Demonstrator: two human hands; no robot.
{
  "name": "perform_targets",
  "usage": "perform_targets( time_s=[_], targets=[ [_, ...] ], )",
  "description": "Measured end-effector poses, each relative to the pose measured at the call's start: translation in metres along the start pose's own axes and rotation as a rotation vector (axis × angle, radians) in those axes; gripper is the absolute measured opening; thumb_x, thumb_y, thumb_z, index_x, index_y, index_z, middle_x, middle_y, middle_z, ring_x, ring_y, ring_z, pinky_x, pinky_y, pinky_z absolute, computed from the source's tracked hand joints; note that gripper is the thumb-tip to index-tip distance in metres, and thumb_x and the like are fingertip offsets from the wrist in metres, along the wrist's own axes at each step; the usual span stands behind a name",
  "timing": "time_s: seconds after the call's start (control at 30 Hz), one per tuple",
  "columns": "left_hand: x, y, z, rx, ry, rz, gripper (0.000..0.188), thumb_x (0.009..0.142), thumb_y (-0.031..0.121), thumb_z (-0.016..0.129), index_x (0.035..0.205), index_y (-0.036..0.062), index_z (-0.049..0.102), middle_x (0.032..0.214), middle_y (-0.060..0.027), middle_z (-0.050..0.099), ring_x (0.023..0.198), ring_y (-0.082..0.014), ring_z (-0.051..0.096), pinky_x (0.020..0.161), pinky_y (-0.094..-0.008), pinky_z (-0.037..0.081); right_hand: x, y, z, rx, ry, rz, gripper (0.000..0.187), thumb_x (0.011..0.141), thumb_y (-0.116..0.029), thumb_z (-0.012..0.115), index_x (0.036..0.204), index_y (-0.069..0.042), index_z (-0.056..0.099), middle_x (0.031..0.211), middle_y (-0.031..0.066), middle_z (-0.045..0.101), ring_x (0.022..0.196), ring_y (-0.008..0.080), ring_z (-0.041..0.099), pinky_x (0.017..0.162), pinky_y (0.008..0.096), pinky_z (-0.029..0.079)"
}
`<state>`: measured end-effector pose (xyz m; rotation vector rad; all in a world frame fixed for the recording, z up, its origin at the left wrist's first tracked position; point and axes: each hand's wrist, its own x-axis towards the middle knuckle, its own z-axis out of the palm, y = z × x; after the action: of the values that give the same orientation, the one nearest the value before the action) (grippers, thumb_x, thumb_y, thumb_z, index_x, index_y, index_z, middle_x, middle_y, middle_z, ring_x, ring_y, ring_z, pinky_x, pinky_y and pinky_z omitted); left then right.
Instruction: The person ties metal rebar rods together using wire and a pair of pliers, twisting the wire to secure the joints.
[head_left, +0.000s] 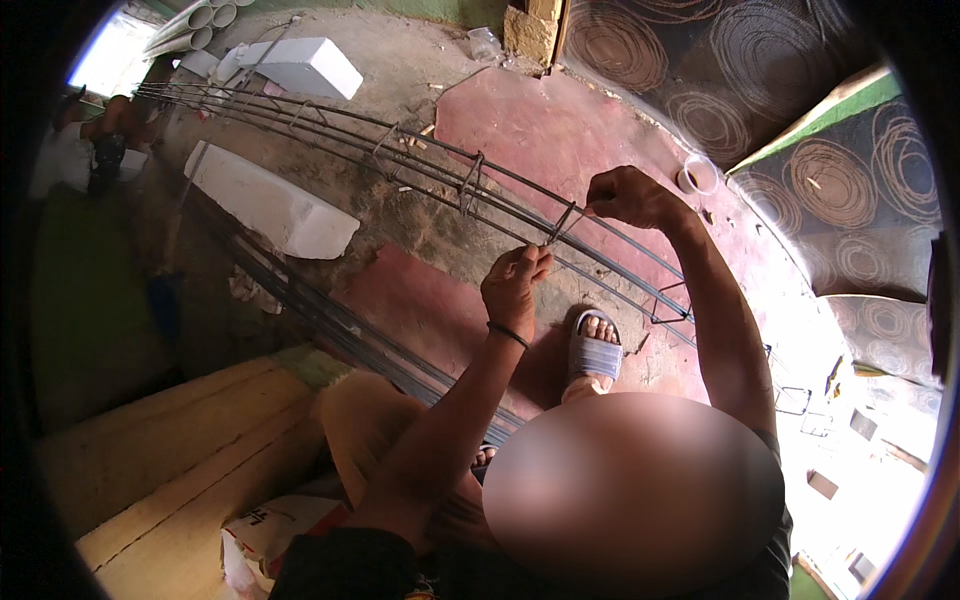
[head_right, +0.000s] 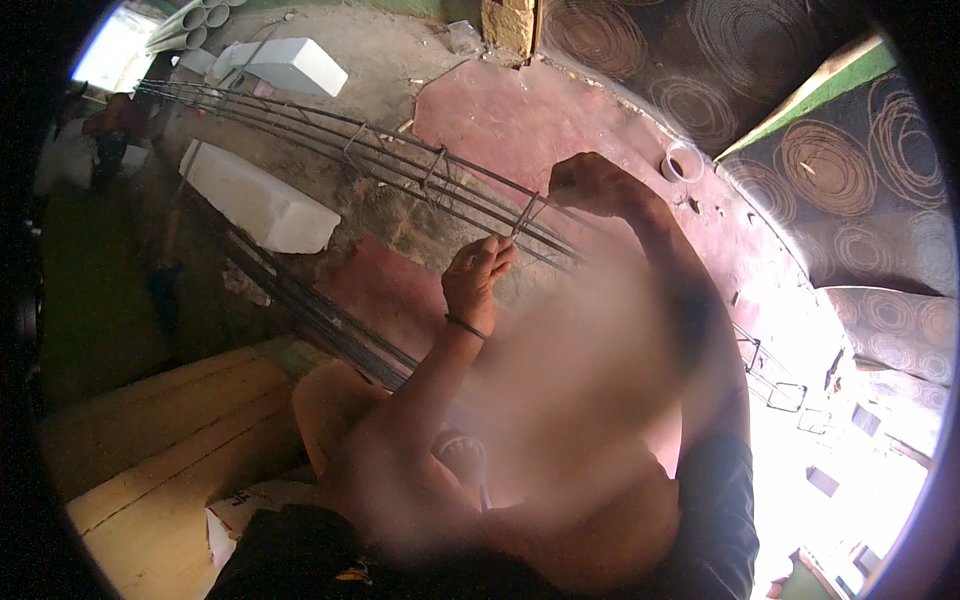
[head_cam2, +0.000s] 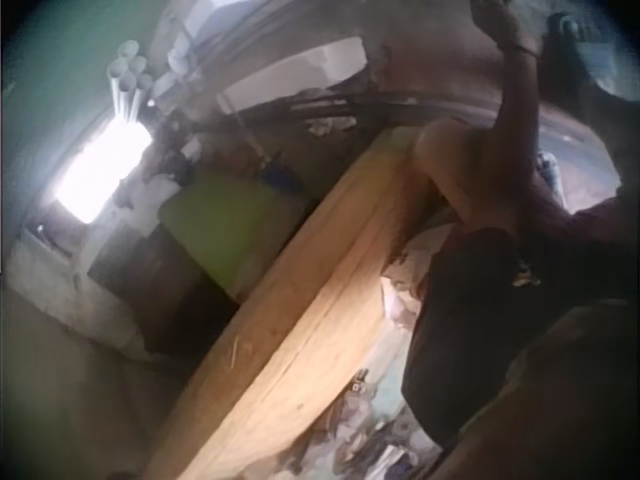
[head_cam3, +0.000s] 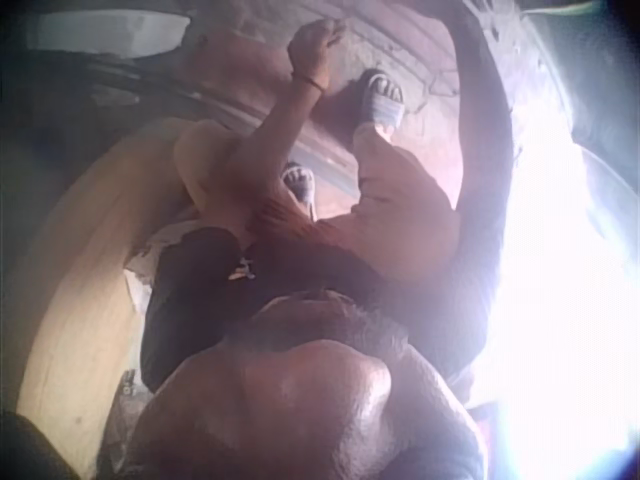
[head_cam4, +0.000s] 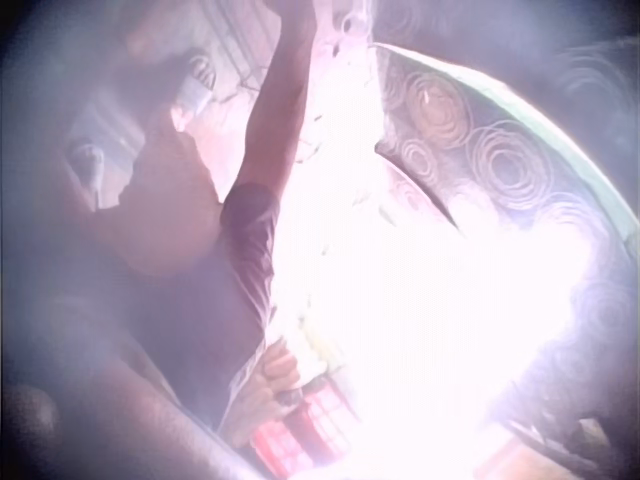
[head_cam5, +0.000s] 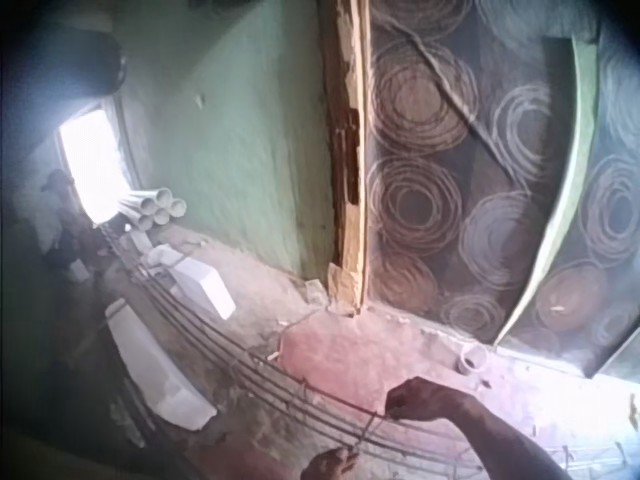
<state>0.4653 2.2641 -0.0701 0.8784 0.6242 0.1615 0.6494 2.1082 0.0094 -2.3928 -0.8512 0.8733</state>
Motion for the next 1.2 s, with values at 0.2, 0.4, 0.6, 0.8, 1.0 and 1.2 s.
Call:
perform_targets(
  time_s=[0.2, 0.4, 0.6, 0.8, 1.0, 1.2],
  targets=[
    [0.012, -0.007, -0.002, 0.169, -0.035, 0.049, 0.018, 0.089, 0.018, 0.069, 0.092, 0.0004, 0.067, 0.087, -0.0076, 0.069, 0.080, -0.0156, 0.066, 0.071, -0.0271, 0.050, 0.003, 0.006, -0.006, 0.027, 0.133, -0.076, 0.022, 0.079, -0.022, 0.067, 0.090, -0.002, 0.066, 0.082, 0.0125, 0.068, 0.078, 0.0237, 0.064, 0.071, 0.0376, 0.049],
    [0.014, -0.010, 0.002, 0.563, -0.067, 0.289, 0.015, 0.087, 0.015, 0.070, 0.093, 0.0003, 0.068, 0.083, -0.0040, 0.067, 0.075, -0.0099, 0.061, 0.068, -0.0238, 0.048, -0.015, -0.014, -0.012, 0.054, 0.248, -0.094, 0.018, 0.081, -0.018, 0.067, 0.087, -0.001, 0.065, 0.077, 0.0122, 0.066, 0.073, 0.0212, 0.062, 0.067, 0.0352, 0.049],
    [0.016, 0.002, 0.000, 0.647, -0.114, 0.398, 0.017, 0.091, 0.016, 0.066, 0.094, -0.0001, 0.067, 0.081, -0.0026, 0.067, 0.073, -0.0093, 0.062, 0.067, -0.0233, 0.048, -0.049, -0.044, 0.058, 0.268, 0.541, -0.226, 0.019, 0.092, -0.015, 0.062, 0.094, 0.003, 0.065, 0.084, 0.0143, 0.067, 0.075, 0.0198, 0.062, 0.071, 0.0330, 0.050],
    [0.022, 0.024, 0.011, 0.842, -0.229, 0.270, 0.025, 0.091, 0.020, 0.061, 0.080, -0.0016, 0.064, 0.064, -0.0102, 0.061, 0.059, -0.0199, 0.058, 0.057, -0.0332, 0.046, -0.085, -0.062, 0.160, 0.480, 0.529, -0.125, 0.025, 0.091, -0.007, 0.060, 0.115, 0.002, 0.061, 0.092, 0.0194, 0.067, 0.074, 0.0314, 0.067, 0.065, 0.0362, 0.052],
    [0.038, 0.026, 0.020, 1.056, -0.275, 0.349, 0.025, 0.087, 0.021, 0.062, 0.075, -0.0001, 0.063, 0.064, -0.0167, 0.058, 0.055, -0.0294, 0.055, 0.054, -0.0388, 0.043, -0.069, -0.054, 0.180, 0.359, 0.758, -0.379, 0.033, 0.088, -0.002, 0.061, 0.119, 0.003, 0.055, 0.081, 0.0198, 0.063, 0.066, 0.0347, 0.064, 0.055, 0.0402, 0.050],
    [0.034, 0.029, 0.000, 1.180, -0.262, 0.520, 0.017, 0.088, 0.016, 0.062, 0.082, 0.0001, 0.064, 0.072, -0.0155, 0.059, 0.063, -0.0277, 0.059, 0.057, -0.0380, 0.045, -0.080, -0.050, 0.183, 0.210, 0.667, -0.109, 0.034, 0.085, -0.008, 0.065, 0.117, -0.002, 0.057, 0.071, 0.0138, 0.061, 0.066, 0.0320, 0.065, 0.055, 0.0397, 0.050]
  ],
)
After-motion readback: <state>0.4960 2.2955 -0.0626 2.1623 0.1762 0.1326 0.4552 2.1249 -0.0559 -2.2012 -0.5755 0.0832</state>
